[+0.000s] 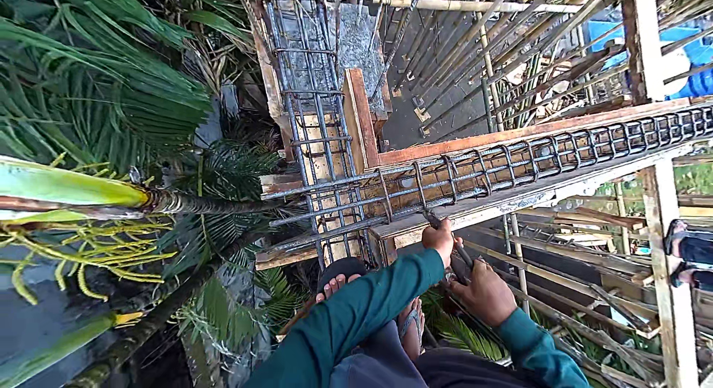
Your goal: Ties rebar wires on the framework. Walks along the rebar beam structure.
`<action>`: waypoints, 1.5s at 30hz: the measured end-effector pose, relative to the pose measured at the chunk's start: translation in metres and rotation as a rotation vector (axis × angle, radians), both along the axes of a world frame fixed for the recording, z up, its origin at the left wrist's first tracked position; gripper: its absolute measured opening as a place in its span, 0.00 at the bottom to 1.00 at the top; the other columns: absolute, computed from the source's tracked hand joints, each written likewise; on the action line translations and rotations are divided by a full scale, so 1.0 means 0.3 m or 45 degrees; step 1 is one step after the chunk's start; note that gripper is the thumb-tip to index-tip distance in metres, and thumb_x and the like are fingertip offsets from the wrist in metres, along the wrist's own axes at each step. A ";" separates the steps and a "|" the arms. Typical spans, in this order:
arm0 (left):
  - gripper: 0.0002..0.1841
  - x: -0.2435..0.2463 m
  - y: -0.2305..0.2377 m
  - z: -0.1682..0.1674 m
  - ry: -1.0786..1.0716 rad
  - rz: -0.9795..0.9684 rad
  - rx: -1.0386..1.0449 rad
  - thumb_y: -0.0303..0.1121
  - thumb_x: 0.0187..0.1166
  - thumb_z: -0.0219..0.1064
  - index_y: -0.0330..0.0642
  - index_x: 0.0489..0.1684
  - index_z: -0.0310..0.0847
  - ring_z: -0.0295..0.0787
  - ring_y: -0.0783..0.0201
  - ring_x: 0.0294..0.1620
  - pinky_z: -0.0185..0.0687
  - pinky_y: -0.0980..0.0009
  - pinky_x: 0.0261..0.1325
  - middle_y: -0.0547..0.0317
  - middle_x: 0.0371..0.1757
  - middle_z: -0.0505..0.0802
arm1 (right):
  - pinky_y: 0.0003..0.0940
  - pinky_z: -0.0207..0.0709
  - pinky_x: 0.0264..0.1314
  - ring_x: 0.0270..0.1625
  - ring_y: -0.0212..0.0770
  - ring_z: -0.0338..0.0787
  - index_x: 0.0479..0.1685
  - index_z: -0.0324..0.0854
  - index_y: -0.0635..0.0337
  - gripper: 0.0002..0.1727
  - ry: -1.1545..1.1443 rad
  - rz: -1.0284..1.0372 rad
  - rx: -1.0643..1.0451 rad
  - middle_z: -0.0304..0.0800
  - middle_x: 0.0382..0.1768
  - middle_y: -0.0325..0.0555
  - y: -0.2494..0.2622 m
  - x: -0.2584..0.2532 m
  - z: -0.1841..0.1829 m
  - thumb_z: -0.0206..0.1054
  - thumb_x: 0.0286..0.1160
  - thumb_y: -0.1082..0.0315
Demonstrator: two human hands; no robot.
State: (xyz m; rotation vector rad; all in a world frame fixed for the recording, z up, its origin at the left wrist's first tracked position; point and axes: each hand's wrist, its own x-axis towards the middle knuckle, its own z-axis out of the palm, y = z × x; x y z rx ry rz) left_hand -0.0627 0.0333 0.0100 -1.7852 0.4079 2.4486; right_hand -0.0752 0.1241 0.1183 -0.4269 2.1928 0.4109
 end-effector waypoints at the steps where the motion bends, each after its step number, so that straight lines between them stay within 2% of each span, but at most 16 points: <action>1: 0.20 -0.001 0.000 0.000 -0.003 0.001 0.009 0.45 0.91 0.61 0.31 0.54 0.75 0.88 0.59 0.22 0.91 0.64 0.29 0.48 0.30 0.86 | 0.61 0.82 0.65 0.69 0.61 0.87 0.79 0.68 0.69 0.48 0.083 0.107 0.109 0.80 0.73 0.64 -0.026 0.021 -0.001 0.74 0.68 0.40; 7: 0.20 0.015 -0.009 0.010 0.040 -0.013 0.023 0.44 0.89 0.65 0.30 0.53 0.77 0.90 0.63 0.26 0.88 0.69 0.31 0.50 0.31 0.91 | 0.59 0.84 0.43 0.42 0.58 0.91 0.60 0.74 0.64 0.33 -0.126 -0.127 0.000 0.89 0.40 0.58 -0.021 -0.053 -0.066 0.79 0.59 0.52; 10: 0.21 0.041 -0.005 0.017 0.139 -0.098 0.041 0.44 0.90 0.63 0.29 0.59 0.78 0.91 0.60 0.37 0.88 0.65 0.45 0.48 0.39 0.92 | 0.27 0.65 0.08 0.08 0.30 0.69 0.38 0.73 0.54 0.17 -0.813 -0.956 -0.534 0.70 0.13 0.35 0.126 -0.111 -0.139 0.74 0.53 0.61; 13: 0.16 0.022 0.026 -0.012 0.141 -0.120 -0.020 0.41 0.94 0.55 0.33 0.55 0.71 0.82 0.64 0.24 0.86 0.68 0.32 0.57 0.27 0.80 | 0.32 0.72 0.16 0.15 0.34 0.76 0.47 0.74 0.56 0.19 -0.824 -0.888 -0.494 0.76 0.19 0.40 0.120 -0.111 -0.162 0.71 0.60 0.59; 16: 0.17 0.007 0.063 -0.011 0.132 -0.134 -0.157 0.38 0.95 0.51 0.29 0.49 0.76 0.81 0.62 0.25 0.83 0.64 0.35 0.54 0.26 0.82 | 0.64 0.81 0.60 0.57 0.59 0.90 0.71 0.76 0.66 0.29 -0.350 -0.369 -0.105 0.88 0.57 0.63 0.002 -0.079 -0.059 0.65 0.79 0.53; 18: 0.17 -0.014 0.066 -0.001 0.142 -0.167 -0.175 0.38 0.94 0.51 0.32 0.40 0.76 0.80 0.62 0.23 0.83 0.65 0.32 0.55 0.24 0.81 | 0.69 0.78 0.68 0.69 0.65 0.87 0.70 0.77 0.67 0.28 -0.162 -0.190 0.052 0.86 0.66 0.66 -0.043 -0.056 -0.021 0.60 0.81 0.53; 21: 0.15 -0.010 0.039 -0.020 0.160 -0.223 -0.161 0.40 0.93 0.56 0.34 0.45 0.75 0.80 0.63 0.24 0.82 0.67 0.33 0.56 0.26 0.81 | 0.65 0.83 0.57 0.57 0.61 0.92 0.59 0.83 0.69 0.23 -0.307 -0.273 -0.023 0.91 0.54 0.65 -0.010 -0.103 -0.094 0.65 0.81 0.55; 24: 0.15 0.025 0.004 -0.036 0.221 -0.148 -0.135 0.37 0.92 0.56 0.29 0.54 0.78 0.90 0.60 0.29 0.89 0.66 0.34 0.48 0.34 0.92 | 0.27 0.73 0.16 0.14 0.31 0.75 0.38 0.75 0.55 0.08 -1.050 -1.076 -0.504 0.77 0.18 0.37 0.105 -0.120 -0.166 0.54 0.84 0.65; 26: 0.18 0.037 -0.026 -0.059 0.304 -0.106 -0.014 0.42 0.94 0.51 0.34 0.50 0.79 0.92 0.60 0.30 0.91 0.66 0.36 0.49 0.35 0.93 | 0.25 0.76 0.19 0.15 0.29 0.76 0.38 0.76 0.52 0.09 -1.350 -1.446 -0.657 0.78 0.19 0.34 0.149 -0.081 -0.211 0.52 0.83 0.63; 29: 0.21 0.036 -0.027 -0.099 0.323 -0.077 0.013 0.46 0.95 0.50 0.39 0.36 0.76 0.89 0.60 0.22 0.92 0.64 0.32 0.55 0.22 0.88 | 0.41 0.87 0.29 0.25 0.43 0.90 0.48 0.80 0.60 0.09 -0.944 -1.158 -0.561 0.90 0.28 0.48 0.124 -0.066 -0.223 0.65 0.79 0.63; 32: 0.21 0.004 -0.016 -0.074 0.205 -0.050 -0.074 0.44 0.95 0.52 0.37 0.33 0.75 0.87 0.62 0.17 0.90 0.65 0.27 0.56 0.19 0.86 | 0.67 0.83 0.60 0.64 0.66 0.88 0.88 0.59 0.55 0.49 -0.396 -0.449 -0.251 0.78 0.73 0.64 0.015 -0.061 -0.114 0.82 0.63 0.65; 34: 0.21 -0.015 -0.009 -0.051 0.122 -0.043 -0.092 0.44 0.94 0.53 0.38 0.33 0.75 0.85 0.63 0.17 0.87 0.67 0.24 0.56 0.19 0.85 | 0.72 0.81 0.60 0.73 0.73 0.79 0.96 0.42 0.58 0.64 -0.199 -0.134 -0.137 0.63 0.84 0.69 -0.022 -0.007 -0.087 0.84 0.56 0.69; 39: 0.19 0.003 -0.038 -0.044 0.141 -0.098 0.018 0.45 0.95 0.50 0.41 0.35 0.72 0.85 0.63 0.19 0.86 0.66 0.26 0.56 0.21 0.84 | 0.66 0.85 0.54 0.57 0.66 0.91 0.90 0.51 0.60 0.49 -0.272 -0.121 -0.217 0.74 0.76 0.65 0.006 -0.007 -0.143 0.74 0.65 0.73; 41: 0.17 0.031 -0.054 -0.028 0.144 -0.164 0.050 0.45 0.93 0.52 0.43 0.36 0.70 0.84 0.62 0.23 0.86 0.64 0.29 0.57 0.24 0.84 | 0.52 0.81 0.30 0.31 0.55 0.87 0.73 0.69 0.57 0.29 -0.622 -0.568 -0.584 0.86 0.43 0.63 0.061 -0.041 -0.151 0.68 0.69 0.75; 42: 0.19 0.047 -0.056 -0.023 0.144 -0.201 0.043 0.48 0.92 0.54 0.42 0.36 0.74 0.85 0.61 0.24 0.84 0.63 0.29 0.56 0.26 0.87 | 0.31 0.71 0.12 0.14 0.37 0.76 0.55 0.76 0.54 0.14 -0.913 -0.937 -0.871 0.80 0.24 0.49 0.105 -0.038 -0.171 0.60 0.69 0.73; 45: 0.22 0.059 -0.052 -0.051 0.204 -0.261 -0.037 0.49 0.93 0.54 0.38 0.39 0.80 0.88 0.60 0.26 0.87 0.63 0.32 0.53 0.29 0.91 | 0.19 0.72 0.16 0.15 0.23 0.74 0.48 0.76 0.50 0.09 -1.554 -1.601 -1.090 0.79 0.26 0.33 0.146 0.011 -0.229 0.55 0.80 0.59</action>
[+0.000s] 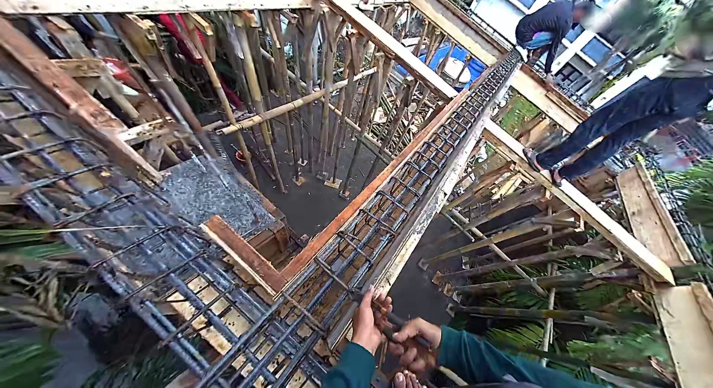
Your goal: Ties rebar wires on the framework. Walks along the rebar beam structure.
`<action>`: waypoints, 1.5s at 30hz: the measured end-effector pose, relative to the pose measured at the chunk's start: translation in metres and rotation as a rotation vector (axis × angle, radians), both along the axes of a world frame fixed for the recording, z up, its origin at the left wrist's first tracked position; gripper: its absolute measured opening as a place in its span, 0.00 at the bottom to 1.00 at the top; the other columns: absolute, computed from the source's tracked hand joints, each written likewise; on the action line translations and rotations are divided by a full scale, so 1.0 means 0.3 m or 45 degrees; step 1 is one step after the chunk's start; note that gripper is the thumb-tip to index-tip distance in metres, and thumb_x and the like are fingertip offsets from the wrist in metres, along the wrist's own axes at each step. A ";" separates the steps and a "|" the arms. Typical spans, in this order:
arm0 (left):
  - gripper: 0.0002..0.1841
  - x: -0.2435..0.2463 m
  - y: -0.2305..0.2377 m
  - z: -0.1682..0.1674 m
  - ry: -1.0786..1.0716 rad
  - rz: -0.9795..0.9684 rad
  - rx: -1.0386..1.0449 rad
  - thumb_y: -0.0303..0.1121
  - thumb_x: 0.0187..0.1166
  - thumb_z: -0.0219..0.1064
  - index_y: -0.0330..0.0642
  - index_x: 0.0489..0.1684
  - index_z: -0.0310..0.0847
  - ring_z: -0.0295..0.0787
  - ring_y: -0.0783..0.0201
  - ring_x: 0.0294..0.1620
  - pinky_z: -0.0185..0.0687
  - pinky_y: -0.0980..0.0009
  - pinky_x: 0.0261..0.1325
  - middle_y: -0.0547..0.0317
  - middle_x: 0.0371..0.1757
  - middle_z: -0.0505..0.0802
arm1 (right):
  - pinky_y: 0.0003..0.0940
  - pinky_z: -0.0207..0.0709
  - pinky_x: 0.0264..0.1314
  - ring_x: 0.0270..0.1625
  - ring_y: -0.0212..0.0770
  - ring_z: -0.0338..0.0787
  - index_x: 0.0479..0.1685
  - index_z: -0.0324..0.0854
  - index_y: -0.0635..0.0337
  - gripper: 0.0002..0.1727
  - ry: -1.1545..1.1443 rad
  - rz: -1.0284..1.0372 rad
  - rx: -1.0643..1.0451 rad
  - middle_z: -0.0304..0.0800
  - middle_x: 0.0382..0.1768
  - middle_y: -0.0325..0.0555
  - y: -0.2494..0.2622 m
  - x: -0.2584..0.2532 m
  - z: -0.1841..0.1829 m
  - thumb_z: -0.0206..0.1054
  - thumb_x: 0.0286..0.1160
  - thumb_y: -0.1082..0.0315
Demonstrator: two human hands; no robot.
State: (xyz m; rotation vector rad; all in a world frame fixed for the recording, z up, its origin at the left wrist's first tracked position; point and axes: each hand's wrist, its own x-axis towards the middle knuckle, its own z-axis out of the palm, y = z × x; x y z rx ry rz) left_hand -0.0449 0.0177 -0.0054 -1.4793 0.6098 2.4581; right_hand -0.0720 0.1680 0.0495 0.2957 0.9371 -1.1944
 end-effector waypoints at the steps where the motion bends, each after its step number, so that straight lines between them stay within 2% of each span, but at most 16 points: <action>1: 0.21 -0.003 0.004 -0.012 0.016 0.037 -0.047 0.47 0.93 0.55 0.36 0.38 0.79 0.88 0.60 0.24 0.88 0.65 0.30 0.53 0.27 0.90 | 0.24 0.78 0.24 0.20 0.27 0.79 0.52 0.78 0.51 0.12 0.042 0.020 0.070 0.82 0.29 0.35 -0.002 0.010 -0.008 0.55 0.84 0.56; 4: 0.18 -0.010 0.037 0.009 0.033 0.145 -0.102 0.42 0.92 0.59 0.31 0.43 0.78 0.87 0.62 0.21 0.86 0.68 0.27 0.52 0.24 0.89 | 0.46 0.90 0.44 0.36 0.44 0.93 0.68 0.78 0.60 0.21 0.535 0.295 0.523 0.93 0.39 0.50 -0.006 -0.015 0.064 0.63 0.87 0.55; 7: 0.20 -0.018 0.020 0.045 -0.030 0.220 -0.111 0.43 0.91 0.61 0.28 0.49 0.77 0.87 0.62 0.21 0.88 0.68 0.28 0.51 0.23 0.88 | 0.51 0.88 0.50 0.47 0.51 0.92 0.84 0.61 0.63 0.46 1.088 0.481 0.715 0.86 0.58 0.60 -0.003 -0.060 0.121 0.80 0.69 0.52; 9: 0.21 -0.028 0.014 0.060 -0.104 0.259 -0.074 0.44 0.91 0.62 0.28 0.53 0.76 0.89 0.60 0.21 0.89 0.67 0.28 0.49 0.24 0.90 | 0.51 0.85 0.64 0.66 0.54 0.86 0.92 0.47 0.64 0.57 1.281 0.309 0.730 0.71 0.78 0.65 0.003 -0.092 0.170 0.80 0.66 0.52; 11: 0.22 -0.046 0.024 0.058 -0.114 0.290 -0.065 0.44 0.90 0.63 0.27 0.54 0.75 0.90 0.59 0.20 0.90 0.66 0.28 0.48 0.24 0.90 | 0.50 0.85 0.65 0.71 0.53 0.84 0.93 0.45 0.64 0.58 1.522 0.080 0.728 0.68 0.82 0.62 -0.014 -0.121 0.218 0.78 0.66 0.52; 13: 0.21 -0.043 0.038 0.040 -0.115 0.301 -0.082 0.44 0.90 0.63 0.28 0.55 0.73 0.90 0.59 0.20 0.91 0.66 0.26 0.48 0.25 0.90 | 0.53 0.73 0.81 0.84 0.56 0.72 0.91 0.50 0.70 0.61 1.914 0.418 0.733 0.63 0.86 0.65 -0.035 -0.123 0.236 0.79 0.61 0.45; 15: 0.21 -0.046 0.046 0.033 -0.130 0.305 -0.079 0.43 0.90 0.63 0.28 0.58 0.71 0.90 0.58 0.20 0.91 0.64 0.27 0.46 0.27 0.90 | 0.71 0.55 0.88 0.89 0.67 0.64 0.92 0.57 0.65 0.65 2.063 1.161 0.829 0.65 0.86 0.68 -0.085 -0.078 0.238 0.79 0.56 0.32; 17: 0.20 -0.062 0.042 0.046 -0.152 0.299 -0.032 0.41 0.93 0.59 0.29 0.63 0.70 0.90 0.59 0.23 0.90 0.65 0.29 0.45 0.33 0.90 | 0.75 0.61 0.79 0.80 0.67 0.76 0.95 0.48 0.60 0.63 1.794 1.672 0.980 0.74 0.80 0.64 -0.160 -0.027 0.191 0.78 0.61 0.39; 19: 0.17 -0.063 0.034 0.052 -0.150 0.251 0.008 0.37 0.93 0.58 0.31 0.65 0.69 0.87 0.61 0.24 0.86 0.69 0.28 0.46 0.36 0.89 | 0.67 0.77 0.66 0.64 0.62 0.90 0.86 0.61 0.62 0.43 1.623 1.698 1.026 0.86 0.67 0.62 -0.183 -0.030 0.114 0.71 0.68 0.58; 22: 0.18 -0.011 0.013 0.077 -0.057 0.036 0.007 0.39 0.87 0.65 0.34 0.63 0.72 0.78 0.61 0.29 0.81 0.65 0.34 0.52 0.36 0.80 | 0.38 0.79 0.24 0.21 0.41 0.81 0.60 0.77 0.61 0.21 0.952 0.797 0.462 0.82 0.28 0.48 -0.045 -0.100 0.011 0.61 0.64 0.71; 23: 0.18 0.018 0.015 0.087 0.009 -0.054 -0.024 0.41 0.87 0.65 0.35 0.63 0.74 0.80 0.60 0.31 0.81 0.63 0.35 0.51 0.38 0.82 | 0.32 0.80 0.22 0.19 0.35 0.80 0.57 0.78 0.57 0.21 0.585 0.423 0.240 0.80 0.25 0.40 0.016 -0.084 -0.021 0.61 0.61 0.67; 26: 0.26 0.102 0.043 0.078 0.251 -0.278 -0.180 0.41 0.86 0.66 0.35 0.76 0.69 0.87 0.60 0.39 0.84 0.64 0.41 0.47 0.48 0.89 | 0.36 0.86 0.31 0.24 0.35 0.85 0.58 0.83 0.55 0.25 0.238 0.002 -0.003 0.85 0.27 0.37 0.085 -0.006 -0.050 0.71 0.56 0.61; 30: 0.29 0.193 0.091 0.036 0.392 -0.531 -0.487 0.40 0.91 0.59 0.32 0.86 0.62 0.87 0.50 0.66 0.79 0.53 0.74 0.37 0.66 0.88 | 0.42 0.88 0.38 0.32 0.41 0.89 0.62 0.71 0.66 0.30 0.965 0.432 0.341 0.86 0.34 0.47 0.050 0.054 -0.050 0.68 0.51 0.73; 34: 0.19 0.237 0.060 0.067 0.345 -0.693 -0.725 0.39 0.93 0.53 0.32 0.64 0.81 0.91 0.54 0.51 0.86 0.54 0.61 0.43 0.52 0.91 | 0.54 0.83 0.58 0.52 0.52 0.90 0.83 0.60 0.65 0.47 1.365 0.823 0.631 0.87 0.54 0.59 0.006 0.071 -0.030 0.75 0.54 0.71; 40: 0.17 0.324 0.004 0.099 0.329 -0.663 -0.714 0.36 0.93 0.54 0.31 0.62 0.81 0.94 0.61 0.40 0.92 0.63 0.51 0.49 0.46 0.93 | 0.55 0.83 0.58 0.49 0.52 0.89 0.77 0.66 0.63 0.47 1.506 0.973 0.564 0.88 0.50 0.56 -0.027 0.065 -0.006 0.84 0.55 0.55; 45: 0.17 0.480 -0.034 0.077 0.416 -0.721 -0.806 0.34 0.92 0.52 0.32 0.59 0.84 0.92 0.65 0.38 0.88 0.64 0.52 0.54 0.42 0.94 | 0.33 0.76 0.38 0.30 0.31 0.76 0.51 0.75 0.61 0.33 1.171 0.817 0.191 0.76 0.30 0.36 -0.014 0.081 -0.050 0.81 0.61 0.44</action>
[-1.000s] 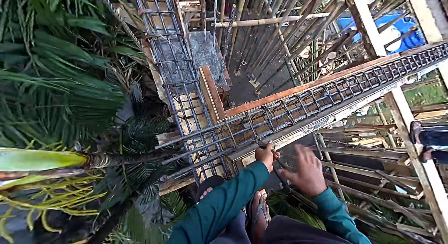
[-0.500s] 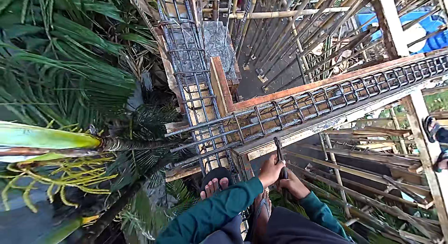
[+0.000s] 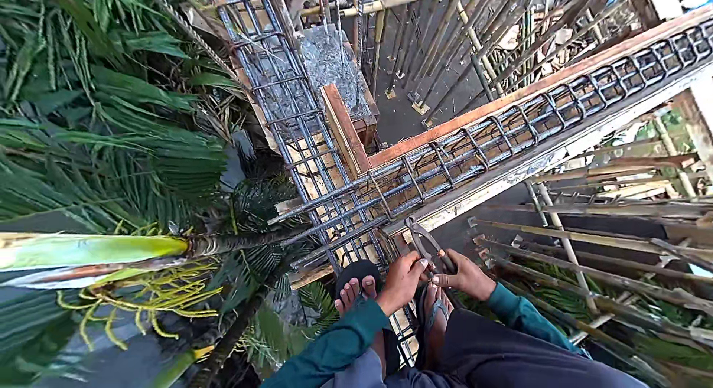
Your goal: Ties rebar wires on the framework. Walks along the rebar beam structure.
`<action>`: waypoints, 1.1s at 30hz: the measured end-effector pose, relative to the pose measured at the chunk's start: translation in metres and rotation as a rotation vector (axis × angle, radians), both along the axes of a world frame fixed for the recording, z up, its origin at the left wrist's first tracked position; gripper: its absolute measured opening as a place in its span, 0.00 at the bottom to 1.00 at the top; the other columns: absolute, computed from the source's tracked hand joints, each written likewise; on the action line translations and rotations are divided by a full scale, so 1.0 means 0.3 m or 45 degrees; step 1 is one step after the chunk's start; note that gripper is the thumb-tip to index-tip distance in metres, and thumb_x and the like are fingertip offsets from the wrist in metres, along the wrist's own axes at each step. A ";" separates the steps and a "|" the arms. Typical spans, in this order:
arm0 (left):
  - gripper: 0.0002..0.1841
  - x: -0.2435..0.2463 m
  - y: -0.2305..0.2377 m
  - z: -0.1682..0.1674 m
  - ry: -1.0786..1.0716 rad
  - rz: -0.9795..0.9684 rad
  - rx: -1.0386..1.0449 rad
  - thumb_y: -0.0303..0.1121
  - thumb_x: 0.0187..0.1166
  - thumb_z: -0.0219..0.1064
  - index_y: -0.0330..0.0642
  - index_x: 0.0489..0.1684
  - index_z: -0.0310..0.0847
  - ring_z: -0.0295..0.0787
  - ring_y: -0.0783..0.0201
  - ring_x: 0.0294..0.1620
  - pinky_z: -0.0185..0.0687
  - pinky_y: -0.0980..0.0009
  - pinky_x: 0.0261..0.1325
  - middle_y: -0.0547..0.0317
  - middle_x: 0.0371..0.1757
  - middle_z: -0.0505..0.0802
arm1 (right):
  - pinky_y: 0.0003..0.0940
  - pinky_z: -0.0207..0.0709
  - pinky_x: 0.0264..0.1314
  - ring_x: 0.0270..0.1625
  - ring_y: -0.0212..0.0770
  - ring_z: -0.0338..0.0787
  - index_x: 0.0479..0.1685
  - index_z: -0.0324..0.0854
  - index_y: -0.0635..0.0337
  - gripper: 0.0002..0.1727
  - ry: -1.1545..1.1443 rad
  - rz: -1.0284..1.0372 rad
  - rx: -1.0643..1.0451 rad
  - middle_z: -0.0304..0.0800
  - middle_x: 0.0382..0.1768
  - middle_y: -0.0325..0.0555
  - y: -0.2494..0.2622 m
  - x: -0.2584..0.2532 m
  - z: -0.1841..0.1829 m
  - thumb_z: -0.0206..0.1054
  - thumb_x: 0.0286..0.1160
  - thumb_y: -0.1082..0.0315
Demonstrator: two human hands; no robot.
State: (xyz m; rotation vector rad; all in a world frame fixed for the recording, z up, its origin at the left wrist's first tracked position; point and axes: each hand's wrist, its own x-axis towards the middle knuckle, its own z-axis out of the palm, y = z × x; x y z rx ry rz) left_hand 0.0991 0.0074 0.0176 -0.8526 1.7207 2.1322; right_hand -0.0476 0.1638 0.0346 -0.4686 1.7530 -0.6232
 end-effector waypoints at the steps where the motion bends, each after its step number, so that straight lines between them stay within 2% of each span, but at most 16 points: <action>1: 0.17 0.031 -0.007 -0.001 0.008 -0.003 0.005 0.33 0.92 0.52 0.32 0.57 0.85 0.91 0.66 0.38 0.89 0.65 0.51 0.55 0.42 0.94 | 0.28 0.73 0.34 0.26 0.27 0.74 0.43 0.77 0.58 0.25 -0.077 -0.034 -0.081 0.75 0.26 0.32 -0.001 0.013 -0.010 0.77 0.67 0.46; 4: 0.15 0.118 -0.020 -0.007 0.053 0.049 -0.005 0.31 0.91 0.52 0.32 0.52 0.86 0.90 0.70 0.39 0.88 0.70 0.51 0.58 0.40 0.93 | 0.25 0.74 0.33 0.25 0.24 0.78 0.39 0.81 0.57 0.15 -0.225 -0.043 -0.241 0.79 0.24 0.31 -0.005 0.022 -0.004 0.67 0.81 0.54; 8: 0.17 0.199 -0.048 -0.001 0.099 0.303 -0.171 0.33 0.91 0.49 0.33 0.52 0.85 0.90 0.69 0.39 0.88 0.68 0.52 0.61 0.37 0.92 | 0.25 0.68 0.31 0.24 0.24 0.72 0.34 0.79 0.55 0.17 -0.130 0.128 -0.263 0.74 0.22 0.30 0.018 -0.060 0.078 0.72 0.77 0.50; 10: 0.18 0.202 -0.083 0.039 0.127 0.520 -0.253 0.33 0.91 0.46 0.31 0.52 0.82 0.86 0.72 0.25 0.88 0.68 0.38 0.67 0.23 0.87 | 0.27 0.68 0.30 0.24 0.25 0.71 0.33 0.79 0.55 0.20 0.021 0.216 -0.221 0.73 0.22 0.30 0.044 -0.113 0.140 0.72 0.76 0.47; 12: 0.16 0.194 -0.141 0.075 0.192 0.750 -0.271 0.33 0.92 0.44 0.36 0.51 0.79 0.70 0.78 0.11 0.75 0.77 0.18 0.76 0.13 0.73 | 0.30 0.66 0.28 0.23 0.28 0.70 0.32 0.79 0.55 0.22 0.227 0.249 -0.173 0.72 0.20 0.32 0.072 -0.156 0.191 0.71 0.77 0.45; 13: 0.16 0.190 -0.176 0.089 0.231 0.844 -0.265 0.33 0.92 0.43 0.39 0.51 0.79 0.64 0.79 0.09 0.69 0.79 0.14 0.78 0.13 0.70 | 0.34 0.67 0.28 0.23 0.31 0.71 0.32 0.79 0.56 0.22 0.332 0.252 -0.143 0.73 0.20 0.34 0.086 -0.176 0.211 0.71 0.76 0.44; 15: 0.16 0.185 -0.239 0.106 0.295 0.990 -0.226 0.32 0.93 0.43 0.42 0.49 0.79 0.61 0.79 0.08 0.63 0.82 0.12 0.77 0.13 0.69 | 0.36 0.67 0.27 0.22 0.32 0.72 0.33 0.80 0.56 0.22 0.505 0.189 -0.122 0.73 0.20 0.35 0.122 -0.212 0.255 0.70 0.76 0.44; 17: 0.16 0.185 -0.285 0.113 0.320 1.066 -0.218 0.30 0.93 0.42 0.41 0.49 0.79 0.61 0.79 0.08 0.64 0.83 0.12 0.76 0.14 0.70 | 0.30 0.66 0.23 0.20 0.27 0.71 0.34 0.81 0.54 0.20 0.666 0.010 -0.239 0.73 0.19 0.32 0.161 -0.239 0.312 0.70 0.74 0.45; 19: 0.17 0.192 -0.309 0.109 0.309 1.116 -0.224 0.28 0.92 0.41 0.40 0.50 0.79 0.62 0.79 0.08 0.63 0.84 0.11 0.76 0.14 0.70 | 0.19 0.66 0.23 0.21 0.19 0.71 0.33 0.83 0.47 0.16 0.820 -0.237 -0.517 0.75 0.20 0.24 0.196 -0.257 0.384 0.72 0.73 0.46; 21: 0.17 0.198 -0.320 0.101 0.294 1.145 -0.223 0.28 0.93 0.40 0.39 0.50 0.80 0.62 0.79 0.08 0.63 0.84 0.11 0.75 0.13 0.70 | 0.18 0.78 0.34 0.30 0.18 0.82 0.37 0.87 0.35 0.08 0.879 -0.438 -0.843 0.85 0.28 0.19 0.216 -0.287 0.464 0.76 0.72 0.47; 23: 0.18 0.201 -0.324 0.090 0.277 1.161 -0.227 0.29 0.93 0.40 0.38 0.50 0.80 0.61 0.79 0.08 0.62 0.84 0.10 0.74 0.14 0.70 | 0.31 0.87 0.44 0.35 0.29 0.88 0.42 0.86 0.35 0.10 0.824 -0.549 -1.084 0.87 0.32 0.24 0.216 -0.345 0.531 0.78 0.70 0.48; 26: 0.18 0.198 -0.328 0.080 0.243 1.155 -0.248 0.29 0.94 0.41 0.38 0.51 0.80 0.61 0.78 0.08 0.61 0.83 0.10 0.74 0.14 0.71 | 0.32 0.88 0.34 0.24 0.30 0.84 0.68 0.74 0.37 0.27 0.636 -0.669 -1.107 0.82 0.26 0.24 0.108 -0.431 0.610 0.76 0.70 0.49; 27: 0.17 0.193 -0.328 0.079 0.237 1.148 -0.251 0.29 0.94 0.40 0.38 0.52 0.80 0.61 0.78 0.08 0.61 0.83 0.10 0.74 0.14 0.70 | 0.30 0.85 0.28 0.18 0.28 0.78 0.73 0.71 0.37 0.26 0.607 -0.724 -1.094 0.76 0.20 0.21 0.041 -0.441 0.622 0.70 0.74 0.54; 29: 0.17 0.175 -0.330 0.079 0.243 1.142 -0.252 0.29 0.94 0.40 0.38 0.51 0.80 0.61 0.78 0.08 0.61 0.83 0.10 0.74 0.14 0.70 | 0.29 0.77 0.20 0.12 0.26 0.68 0.73 0.77 0.46 0.19 0.612 -0.821 -1.042 0.66 0.12 0.22 -0.081 -0.465 0.589 0.55 0.88 0.59; 30: 0.18 0.169 -0.331 0.079 0.249 1.146 -0.254 0.29 0.94 0.40 0.38 0.51 0.80 0.61 0.78 0.07 0.61 0.83 0.10 0.74 0.14 0.70 | 0.29 0.76 0.20 0.12 0.27 0.69 0.73 0.77 0.51 0.19 0.687 -0.782 -0.955 0.69 0.15 0.26 -0.115 -0.482 0.547 0.51 0.91 0.60; 33: 0.18 0.165 -0.336 0.081 0.267 1.170 -0.268 0.29 0.94 0.40 0.38 0.51 0.80 0.61 0.78 0.07 0.61 0.83 0.09 0.74 0.13 0.70 | 0.31 0.79 0.30 0.27 0.29 0.81 0.67 0.82 0.62 0.18 1.014 -0.491 -0.665 0.91 0.41 0.42 -0.152 -0.507 0.402 0.59 0.88 0.63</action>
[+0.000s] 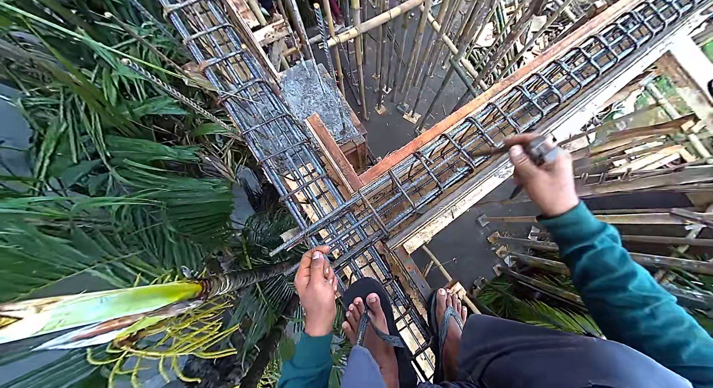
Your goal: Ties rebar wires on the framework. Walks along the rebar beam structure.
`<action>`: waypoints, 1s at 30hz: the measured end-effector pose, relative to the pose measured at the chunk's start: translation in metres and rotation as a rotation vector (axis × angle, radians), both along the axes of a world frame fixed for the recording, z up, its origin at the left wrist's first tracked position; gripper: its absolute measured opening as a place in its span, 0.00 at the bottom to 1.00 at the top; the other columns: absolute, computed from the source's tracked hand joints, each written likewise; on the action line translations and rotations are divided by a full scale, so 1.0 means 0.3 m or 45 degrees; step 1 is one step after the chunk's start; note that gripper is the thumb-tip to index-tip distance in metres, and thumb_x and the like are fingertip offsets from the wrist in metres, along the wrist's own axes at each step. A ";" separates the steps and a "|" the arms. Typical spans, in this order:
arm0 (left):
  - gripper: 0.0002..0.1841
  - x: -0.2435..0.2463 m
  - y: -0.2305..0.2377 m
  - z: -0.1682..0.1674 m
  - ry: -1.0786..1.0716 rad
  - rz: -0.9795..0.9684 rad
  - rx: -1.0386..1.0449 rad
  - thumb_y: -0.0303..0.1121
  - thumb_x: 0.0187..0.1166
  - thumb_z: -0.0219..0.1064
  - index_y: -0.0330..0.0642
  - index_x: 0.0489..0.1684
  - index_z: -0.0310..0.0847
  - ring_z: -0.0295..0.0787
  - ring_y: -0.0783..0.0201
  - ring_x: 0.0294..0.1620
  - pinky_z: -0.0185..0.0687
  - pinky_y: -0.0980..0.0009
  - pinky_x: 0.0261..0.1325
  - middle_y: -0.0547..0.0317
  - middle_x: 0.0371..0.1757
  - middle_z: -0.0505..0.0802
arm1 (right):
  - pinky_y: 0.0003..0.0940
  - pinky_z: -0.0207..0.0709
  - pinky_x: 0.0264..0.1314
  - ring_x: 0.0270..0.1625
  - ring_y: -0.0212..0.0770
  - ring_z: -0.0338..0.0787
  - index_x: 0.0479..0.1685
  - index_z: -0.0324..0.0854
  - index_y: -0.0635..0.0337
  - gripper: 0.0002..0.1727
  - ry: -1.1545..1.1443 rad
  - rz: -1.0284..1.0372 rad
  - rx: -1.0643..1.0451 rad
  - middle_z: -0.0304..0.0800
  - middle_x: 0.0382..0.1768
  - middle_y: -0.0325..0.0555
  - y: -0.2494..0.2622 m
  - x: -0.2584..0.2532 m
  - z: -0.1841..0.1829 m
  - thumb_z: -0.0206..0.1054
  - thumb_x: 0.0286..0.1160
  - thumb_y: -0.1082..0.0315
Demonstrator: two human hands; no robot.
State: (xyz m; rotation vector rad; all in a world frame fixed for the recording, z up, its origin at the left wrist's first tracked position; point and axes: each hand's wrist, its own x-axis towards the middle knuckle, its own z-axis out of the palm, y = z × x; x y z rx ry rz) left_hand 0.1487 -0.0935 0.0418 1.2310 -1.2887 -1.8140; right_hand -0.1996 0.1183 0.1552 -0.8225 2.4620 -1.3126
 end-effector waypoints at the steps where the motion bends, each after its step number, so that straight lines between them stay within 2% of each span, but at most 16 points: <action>1: 0.17 0.005 0.002 0.003 -0.007 0.004 -0.010 0.28 0.93 0.40 0.38 0.51 0.80 0.61 0.79 0.07 0.61 0.83 0.09 0.74 0.13 0.70 | 0.33 0.80 0.34 0.29 0.30 0.83 0.62 0.85 0.62 0.16 0.040 -0.008 0.085 0.92 0.43 0.44 -0.001 -0.008 -0.044 0.62 0.86 0.61; 4: 0.17 0.031 0.004 0.003 -0.055 -0.016 -0.046 0.29 0.93 0.41 0.38 0.51 0.81 0.61 0.78 0.08 0.61 0.83 0.10 0.74 0.14 0.70 | 0.37 0.81 0.34 0.27 0.33 0.82 0.58 0.87 0.60 0.16 -0.009 -0.071 0.195 0.89 0.35 0.44 0.007 -0.046 -0.110 0.65 0.85 0.57; 7: 0.17 0.059 -0.003 0.000 -0.122 -0.021 -0.088 0.29 0.93 0.42 0.38 0.50 0.81 0.61 0.79 0.08 0.61 0.84 0.11 0.75 0.14 0.71 | 0.38 0.85 0.40 0.30 0.34 0.86 0.60 0.85 0.62 0.17 -0.174 -0.108 0.154 0.89 0.37 0.45 -0.015 -0.087 -0.106 0.64 0.86 0.59; 11: 0.17 0.054 -0.008 0.002 -0.155 -0.012 -0.090 0.29 0.93 0.42 0.38 0.50 0.81 0.62 0.78 0.08 0.62 0.84 0.10 0.75 0.14 0.71 | 0.38 0.89 0.41 0.31 0.35 0.89 0.60 0.83 0.62 0.17 -0.323 -0.106 0.050 0.88 0.37 0.44 -0.090 -0.128 -0.125 0.63 0.87 0.57; 14: 0.17 0.034 0.003 0.003 -0.145 -0.030 -0.095 0.29 0.93 0.43 0.38 0.51 0.81 0.62 0.78 0.08 0.61 0.84 0.11 0.74 0.15 0.70 | 0.46 0.88 0.45 0.36 0.40 0.90 0.57 0.86 0.60 0.18 -0.339 -0.046 0.187 0.89 0.40 0.48 -0.136 -0.173 -0.200 0.65 0.86 0.54; 17: 0.17 0.027 0.010 0.010 -0.137 -0.074 -0.121 0.29 0.93 0.43 0.38 0.50 0.81 0.62 0.79 0.09 0.61 0.84 0.11 0.75 0.15 0.70 | 0.59 0.81 0.53 0.43 0.48 0.90 0.54 0.89 0.58 0.19 -0.240 0.017 0.373 0.92 0.43 0.52 -0.167 -0.191 -0.284 0.67 0.84 0.51; 21: 0.16 0.032 0.026 0.008 -0.160 -0.089 -0.102 0.29 0.92 0.44 0.37 0.51 0.81 0.62 0.79 0.10 0.62 0.84 0.13 0.75 0.16 0.71 | 0.65 0.75 0.69 0.63 0.57 0.87 0.59 0.90 0.56 0.18 -0.209 0.086 0.499 0.89 0.59 0.58 -0.172 -0.196 -0.366 0.67 0.85 0.53; 23: 0.17 0.026 0.032 0.008 -0.176 -0.107 -0.089 0.30 0.93 0.43 0.38 0.51 0.81 0.62 0.79 0.10 0.61 0.84 0.13 0.75 0.16 0.70 | 0.68 0.72 0.72 0.69 0.63 0.84 0.65 0.87 0.57 0.22 -0.237 0.110 0.599 0.86 0.64 0.63 -0.164 -0.211 -0.390 0.68 0.84 0.51; 27: 0.17 -0.005 0.053 0.014 -0.176 -0.176 -0.064 0.31 0.93 0.43 0.39 0.51 0.82 0.60 0.78 0.11 0.59 0.83 0.14 0.74 0.17 0.70 | 0.68 0.73 0.69 0.63 0.63 0.87 0.72 0.82 0.57 0.25 -0.330 0.110 0.692 0.91 0.57 0.62 -0.136 -0.228 -0.399 0.67 0.85 0.50; 30: 0.17 -0.028 0.077 0.024 -0.150 -0.252 0.003 0.31 0.93 0.44 0.39 0.51 0.82 0.59 0.78 0.10 0.59 0.82 0.13 0.74 0.17 0.69 | 0.69 0.73 0.71 0.64 0.64 0.87 0.72 0.81 0.60 0.24 -0.300 0.107 0.712 0.89 0.61 0.65 -0.123 -0.199 -0.371 0.69 0.84 0.54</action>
